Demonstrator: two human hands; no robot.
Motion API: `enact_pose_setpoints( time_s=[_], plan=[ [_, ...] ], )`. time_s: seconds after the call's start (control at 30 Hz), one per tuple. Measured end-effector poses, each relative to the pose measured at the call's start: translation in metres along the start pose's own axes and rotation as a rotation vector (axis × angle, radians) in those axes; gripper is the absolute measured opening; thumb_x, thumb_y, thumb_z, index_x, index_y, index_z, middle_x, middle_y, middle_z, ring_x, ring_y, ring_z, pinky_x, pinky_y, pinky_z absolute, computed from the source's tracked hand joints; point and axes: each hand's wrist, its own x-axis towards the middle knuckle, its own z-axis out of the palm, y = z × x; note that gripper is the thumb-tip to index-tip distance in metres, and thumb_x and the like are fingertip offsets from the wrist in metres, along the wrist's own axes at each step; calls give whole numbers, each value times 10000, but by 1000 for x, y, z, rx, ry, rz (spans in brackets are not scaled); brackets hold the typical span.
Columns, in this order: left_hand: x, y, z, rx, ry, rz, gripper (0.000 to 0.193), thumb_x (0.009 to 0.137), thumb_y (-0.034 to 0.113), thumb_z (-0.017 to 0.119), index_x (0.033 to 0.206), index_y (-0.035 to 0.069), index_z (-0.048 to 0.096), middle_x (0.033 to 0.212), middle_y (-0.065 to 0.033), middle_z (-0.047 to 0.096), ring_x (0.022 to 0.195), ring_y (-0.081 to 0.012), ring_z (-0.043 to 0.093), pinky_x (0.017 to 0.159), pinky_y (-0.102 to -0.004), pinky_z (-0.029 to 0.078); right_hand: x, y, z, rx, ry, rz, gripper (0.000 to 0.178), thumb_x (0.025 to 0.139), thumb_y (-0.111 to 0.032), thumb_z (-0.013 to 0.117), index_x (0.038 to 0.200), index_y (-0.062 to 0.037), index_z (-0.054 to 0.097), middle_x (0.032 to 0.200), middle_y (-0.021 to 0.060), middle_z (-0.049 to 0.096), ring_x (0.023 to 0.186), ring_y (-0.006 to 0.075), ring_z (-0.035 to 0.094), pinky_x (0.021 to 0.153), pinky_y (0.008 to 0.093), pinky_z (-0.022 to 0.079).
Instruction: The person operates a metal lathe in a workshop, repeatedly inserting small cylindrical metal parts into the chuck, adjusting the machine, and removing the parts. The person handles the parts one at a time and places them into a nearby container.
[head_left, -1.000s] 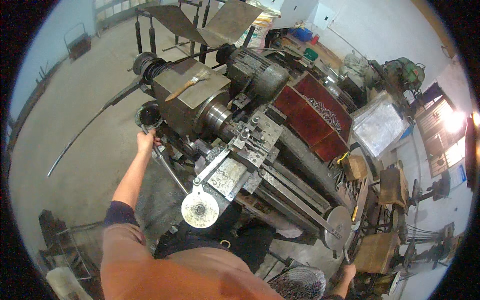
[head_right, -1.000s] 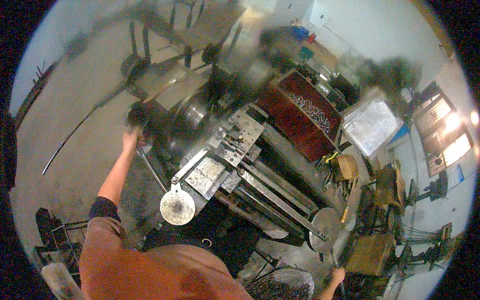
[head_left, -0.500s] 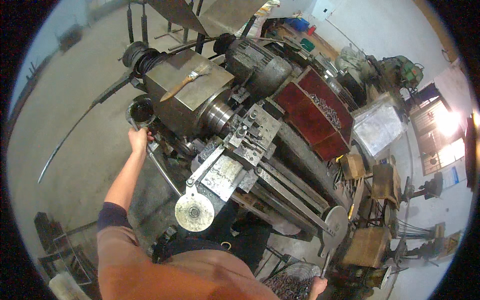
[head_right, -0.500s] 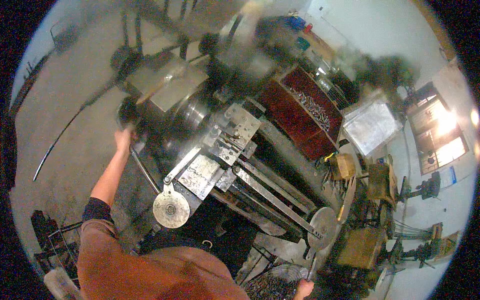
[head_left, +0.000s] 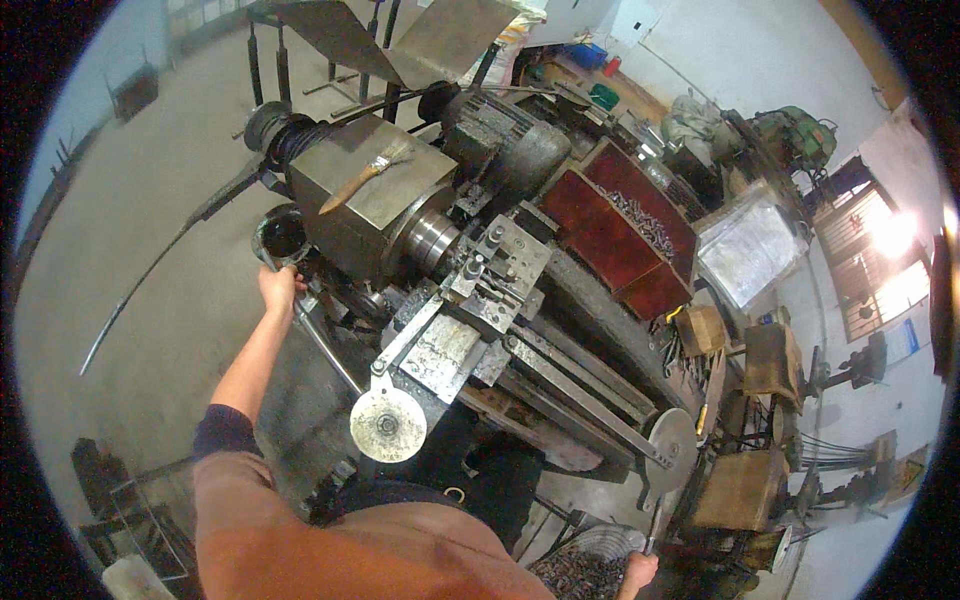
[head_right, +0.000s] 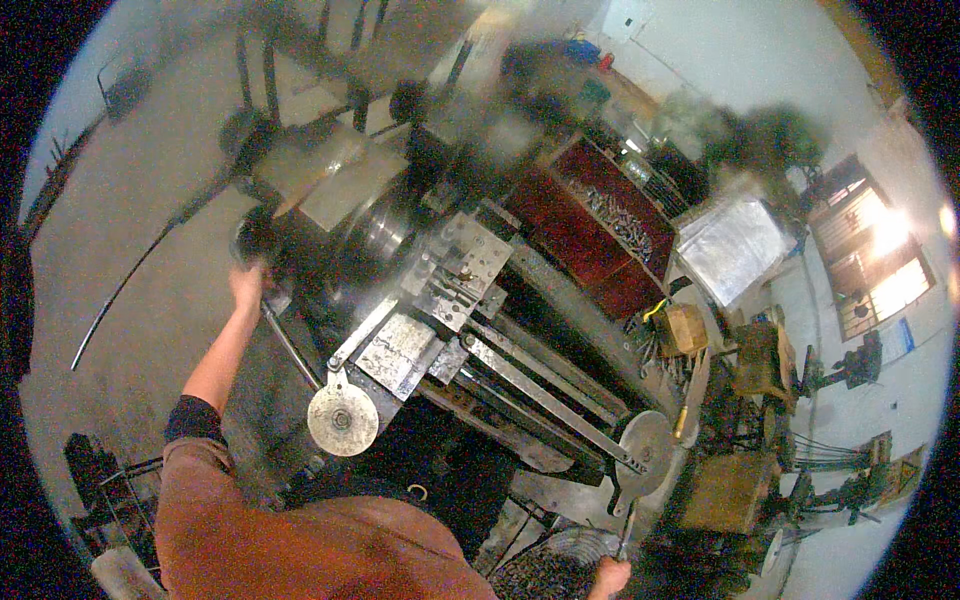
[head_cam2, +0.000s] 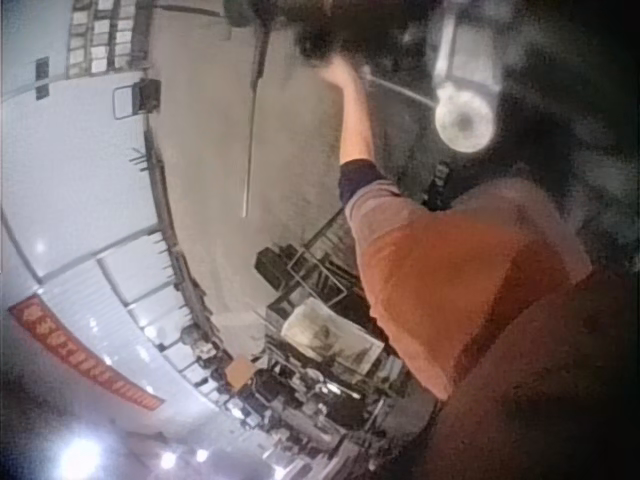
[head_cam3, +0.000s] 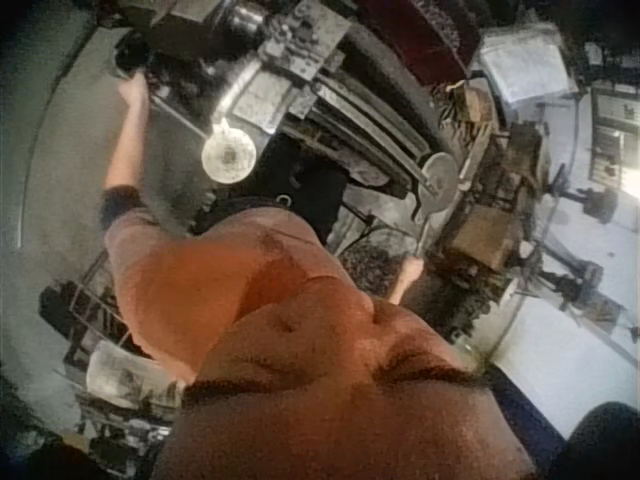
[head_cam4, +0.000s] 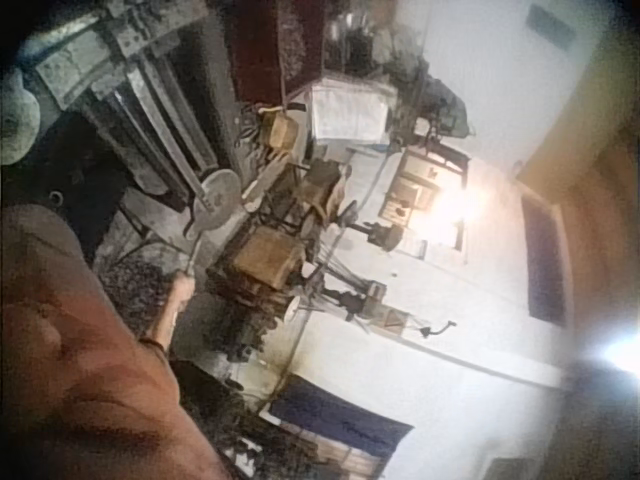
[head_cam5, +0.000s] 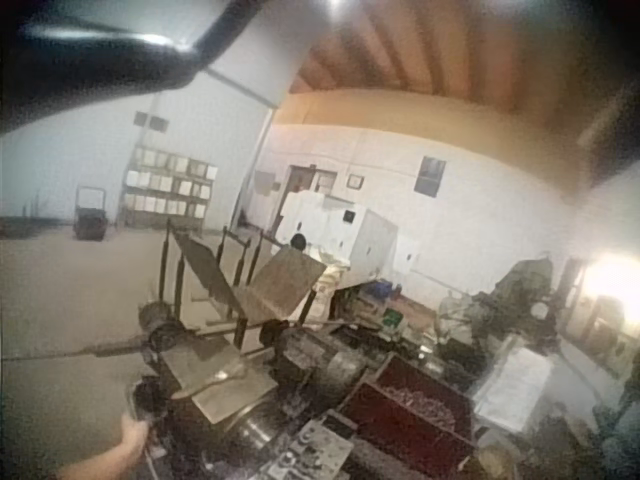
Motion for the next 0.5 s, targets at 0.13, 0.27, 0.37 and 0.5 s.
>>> enact_pose_setpoints(
  time_s=[0.13,0.27,0.37,0.5],
  plan=[
    [-2,1,-1,-14,20,33,162,727,-10,533,858,-59,452,606,-111,550,411,-189,534,371,-299,437,-3,-5,-6,9,-44,-41,277,678,-258,604,757,6,629,790,216,628,745,383,608,680,458,482],
    [11,-10,-4,111,-31,13,146,776,108,575,820,-21,523,632,-87,561,446,-188,543,414,-308,455,4,27,21,81,-38,-186,325,784,-340,583,707,-36,668,712,173,645,655,369,619,580,448,483],
    [38,-26,-13,300,-59,-35,173,800,166,597,815,-1,555,630,-71,555,466,-188,544,430,-315,462,22,43,28,-57,14,-328,353,792,-354,573,715,-22,663,705,180,640,658,384,609,566,460,460],
    [69,-25,-30,411,-74,30,155,726,85,533,693,-62,568,572,-143,566,472,-237,588,423,-345,462,110,44,29,-106,118,-281,335,650,-317,649,759,-3,611,825,225,621,796,378,608,713,481,472]
  ],
)
